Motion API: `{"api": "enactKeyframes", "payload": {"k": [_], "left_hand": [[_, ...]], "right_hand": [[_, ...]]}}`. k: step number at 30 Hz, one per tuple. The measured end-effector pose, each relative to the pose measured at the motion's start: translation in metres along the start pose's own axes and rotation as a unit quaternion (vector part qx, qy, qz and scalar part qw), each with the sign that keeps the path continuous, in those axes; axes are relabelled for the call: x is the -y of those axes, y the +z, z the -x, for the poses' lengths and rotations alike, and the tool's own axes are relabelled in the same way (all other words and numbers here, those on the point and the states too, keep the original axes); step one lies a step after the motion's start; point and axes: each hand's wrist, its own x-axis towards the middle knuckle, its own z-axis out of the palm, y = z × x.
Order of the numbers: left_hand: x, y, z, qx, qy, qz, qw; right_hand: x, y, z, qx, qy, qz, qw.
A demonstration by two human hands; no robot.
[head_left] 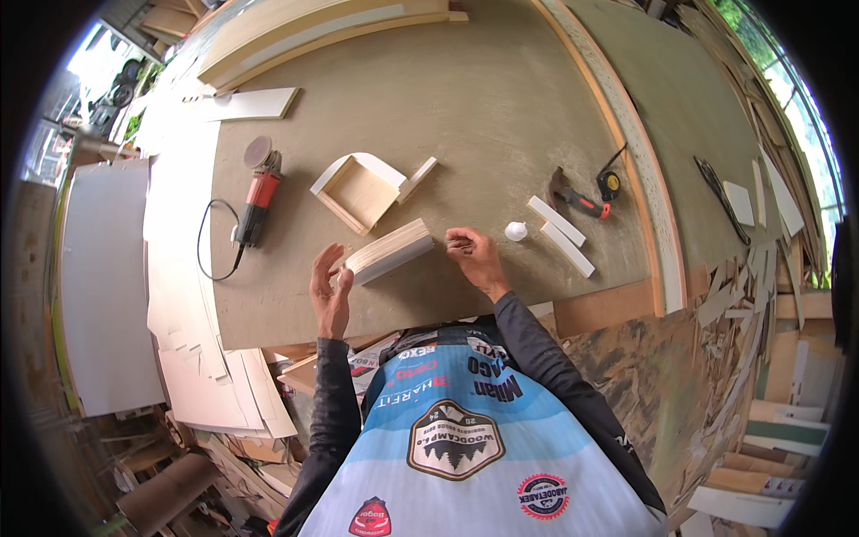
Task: The person cuts small wooden pieces using a manual saw, applies glue to the edges of the pieces, and joins them together to form a small box. They then use a hammer to secure one side and measure the progress with a measuring tape.
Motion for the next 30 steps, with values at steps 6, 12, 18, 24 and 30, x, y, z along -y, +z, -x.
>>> {"api": "enactKeyframes", "payload": {"k": [6,12,18,24,30], "left_hand": [[0.002,-0.007,0.003,0.039,0.022,-0.124,0.991],[0.012,-0.012,-0.001,0.053,0.022,-0.147,0.988],[0.011,-0.015,-0.003,0.060,0.017,-0.179,0.982],[0.009,-0.014,0.000,0.062,-0.001,-0.183,0.981],[-0.012,-0.010,0.000,0.077,-0.027,-0.179,0.980]], "right_hand": [[0.000,0.026,-0.001,0.019,-0.075,0.133,0.988],[-0.007,0.023,-0.012,0.059,-0.120,0.272,0.953],[-0.003,0.016,-0.019,0.082,-0.162,0.320,0.930],[0.001,0.012,-0.020,0.112,-0.216,0.429,0.870],[0.012,0.000,-0.011,0.123,-0.137,0.310,0.933]]}}
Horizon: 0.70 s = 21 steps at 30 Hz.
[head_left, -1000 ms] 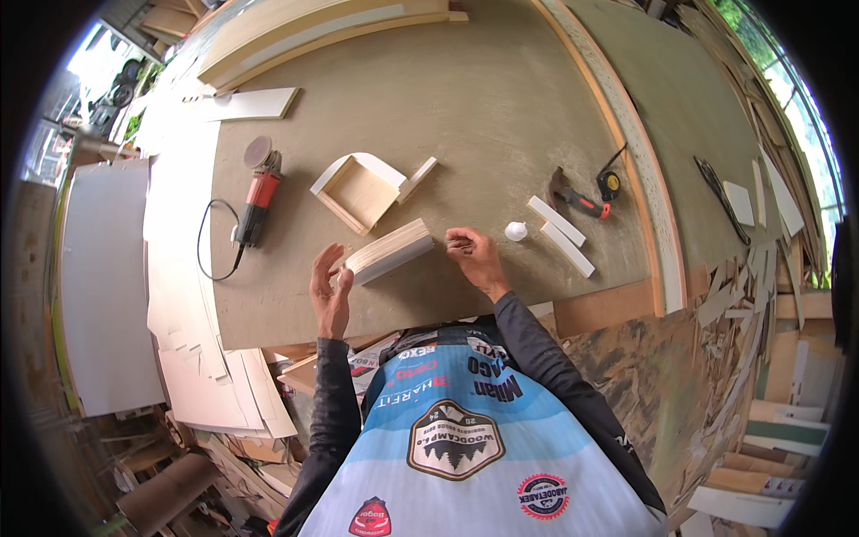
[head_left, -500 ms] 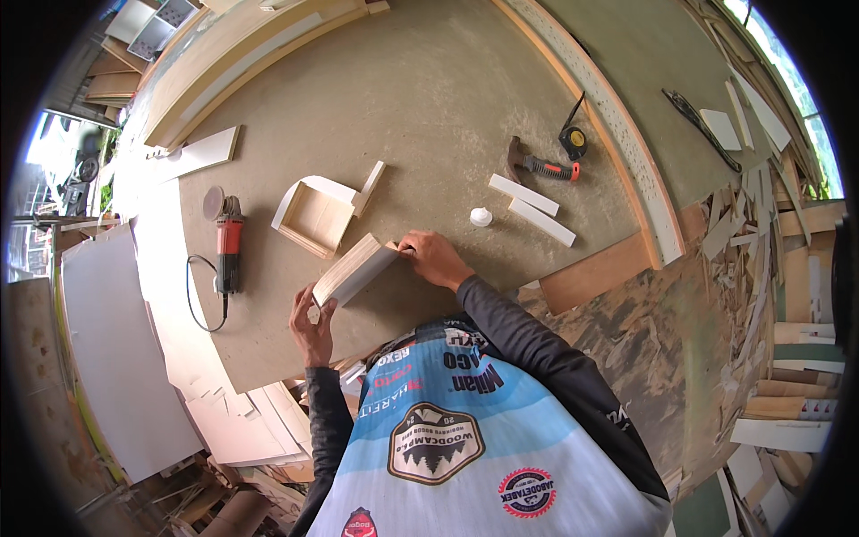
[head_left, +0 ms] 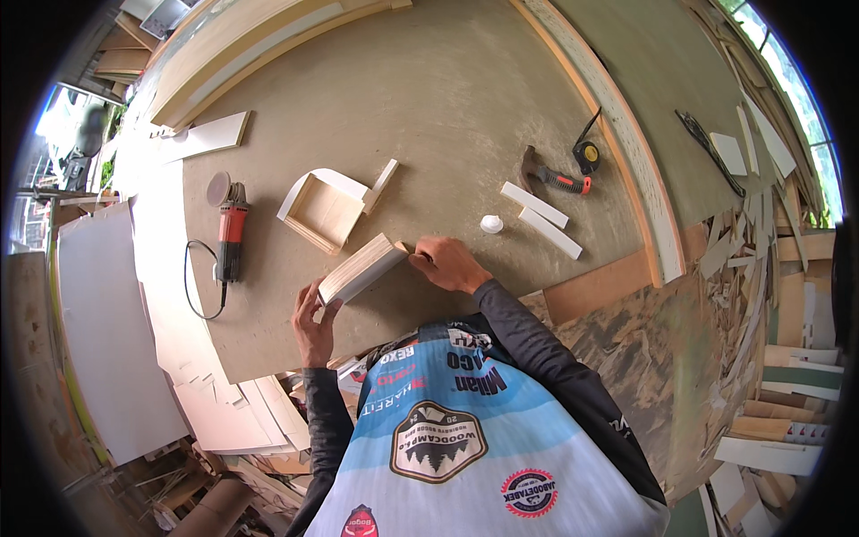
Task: The person cuts small wooden pieces using a manual saw, applies glue to the edges of the pieces, and joins them together to form a small box. They then use a hammer to secure one side and measure the progress with a measuring tape.
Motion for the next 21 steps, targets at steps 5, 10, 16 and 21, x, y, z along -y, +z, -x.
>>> {"api": "enactKeyframes", "payload": {"k": [5,10,16,21], "left_hand": [[-0.006,-0.011,-0.003,0.030,-0.005,0.000,1.000],[0.004,-0.015,0.021,0.024,0.107,-0.071,0.991],[0.033,0.005,0.061,-0.008,0.081,-0.050,0.995],[0.036,0.023,0.086,-0.015,0.096,-0.114,0.989]], "right_hand": [[0.001,0.001,0.008,-0.070,0.002,-0.061,0.996],[0.021,-0.018,0.050,-0.045,0.074,-0.132,0.987],[0.013,-0.027,0.118,-0.106,0.153,-0.147,0.972],[0.021,-0.036,0.146,-0.182,0.186,-0.150,0.954]]}}
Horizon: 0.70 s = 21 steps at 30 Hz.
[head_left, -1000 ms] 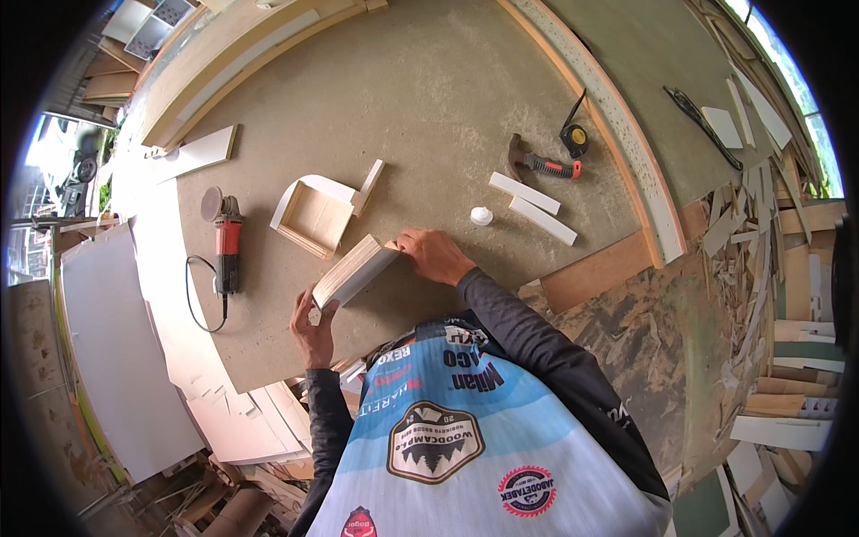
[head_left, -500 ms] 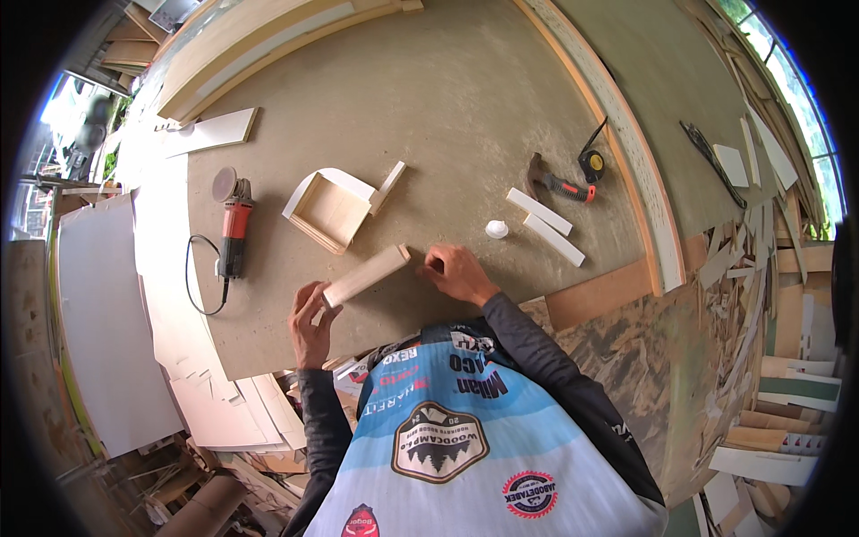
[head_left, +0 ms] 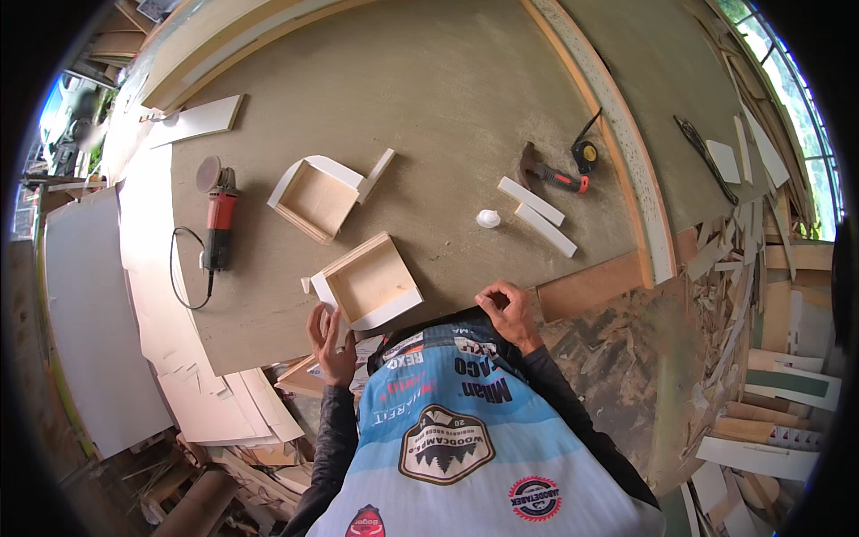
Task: The person cuts small wooden pieces using a manual saw, applies glue to the edges of the pieces, and joins them together to form a small box. They then use a hammer to secure one side and measure the progress with a measuring tape.
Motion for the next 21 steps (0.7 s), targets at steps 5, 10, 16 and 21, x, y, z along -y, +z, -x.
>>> {"api": "enactKeyframes", "payload": {"k": [5,10,16,21], "left_hand": [[-0.007,0.015,0.006,-0.012,0.020,-0.007,1.000],[-0.038,0.035,-0.009,-0.018,0.011,-0.022,1.000],[-0.071,0.069,-0.007,-0.088,-0.053,-0.074,0.992],[-0.092,0.111,-0.002,-0.154,-0.135,-0.172,0.963]], "right_hand": [[-0.011,-0.031,0.009,-0.084,0.005,0.041,0.996],[-0.036,-0.097,-0.007,-0.243,0.043,-0.006,0.969],[-0.067,-0.216,-0.075,-0.365,0.003,-0.002,0.931],[-0.057,-0.250,-0.150,-0.190,-0.194,0.257,0.927]]}}
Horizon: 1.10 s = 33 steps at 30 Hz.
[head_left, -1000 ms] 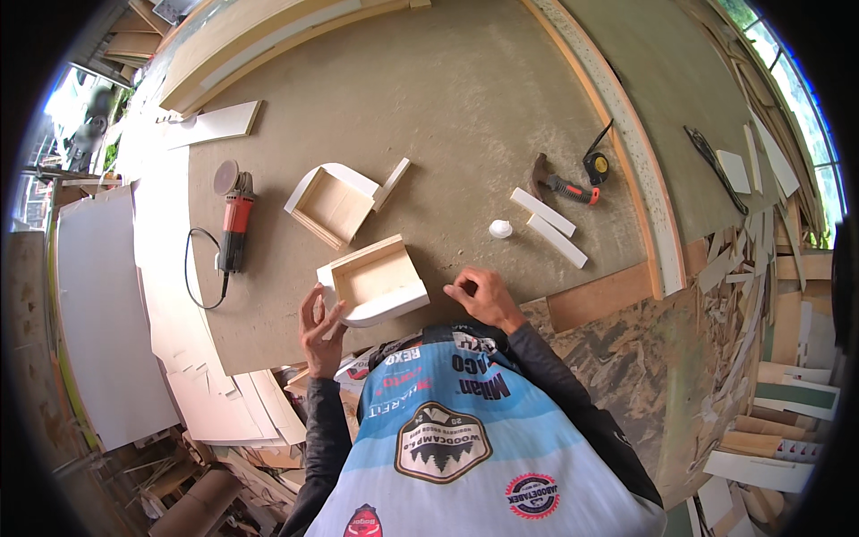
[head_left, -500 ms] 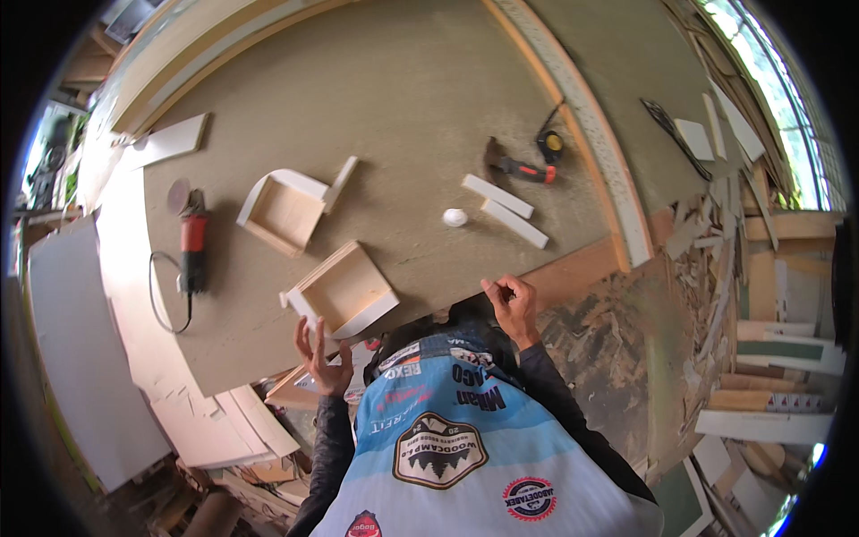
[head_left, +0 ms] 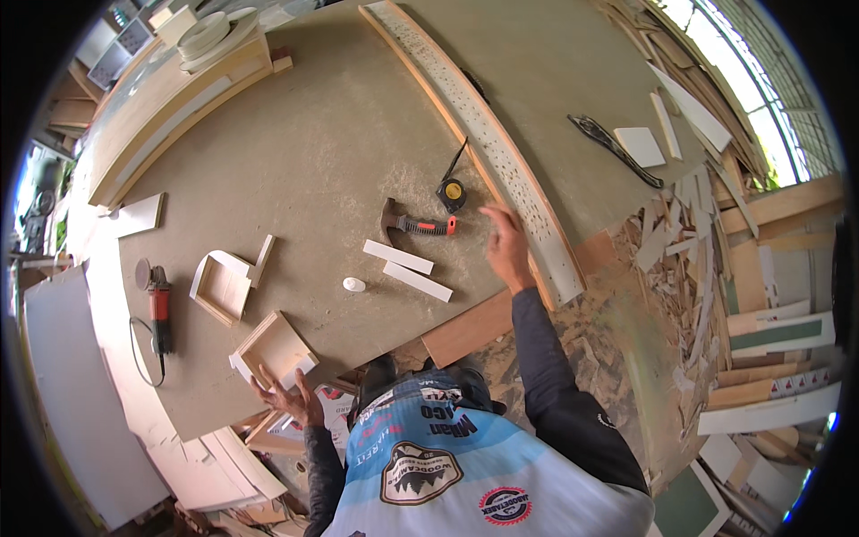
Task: The person cuts small wooden pieces using a manual saw, applies glue to the edges of the pieces, and joins them together to form a small box. They then use a hammer to secure one side and measure the progress with a measuring tape.
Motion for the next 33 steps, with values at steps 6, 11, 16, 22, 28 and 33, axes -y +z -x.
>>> {"api": "enactKeyframes", "payload": {"k": [6,11,16,22,28,33], "left_hand": [[-0.071,0.013,0.027,-0.028,0.005,0.027,0.999],[-0.131,-0.005,0.059,-0.010,-0.038,0.144,0.989],[-0.142,-0.033,0.051,0.104,-0.077,0.290,0.948],[-0.175,-0.045,0.001,0.313,-0.139,0.496,0.798],[-0.161,-0.037,-0.034,0.552,-0.031,0.472,0.686],[-0.100,-0.031,-0.045,0.604,-0.019,0.395,0.692]], "right_hand": [[-0.032,0.049,-0.085,0.231,-0.209,0.113,0.944],[-0.049,0.052,-0.106,0.291,-0.167,0.073,0.939],[-0.051,0.042,-0.074,0.030,0.102,-0.341,0.934],[0.064,-0.023,0.028,-0.121,0.197,-0.414,0.881],[0.194,-0.002,0.129,0.219,0.060,-0.249,0.942],[0.248,0.035,0.172,0.206,0.074,-0.217,0.951]]}}
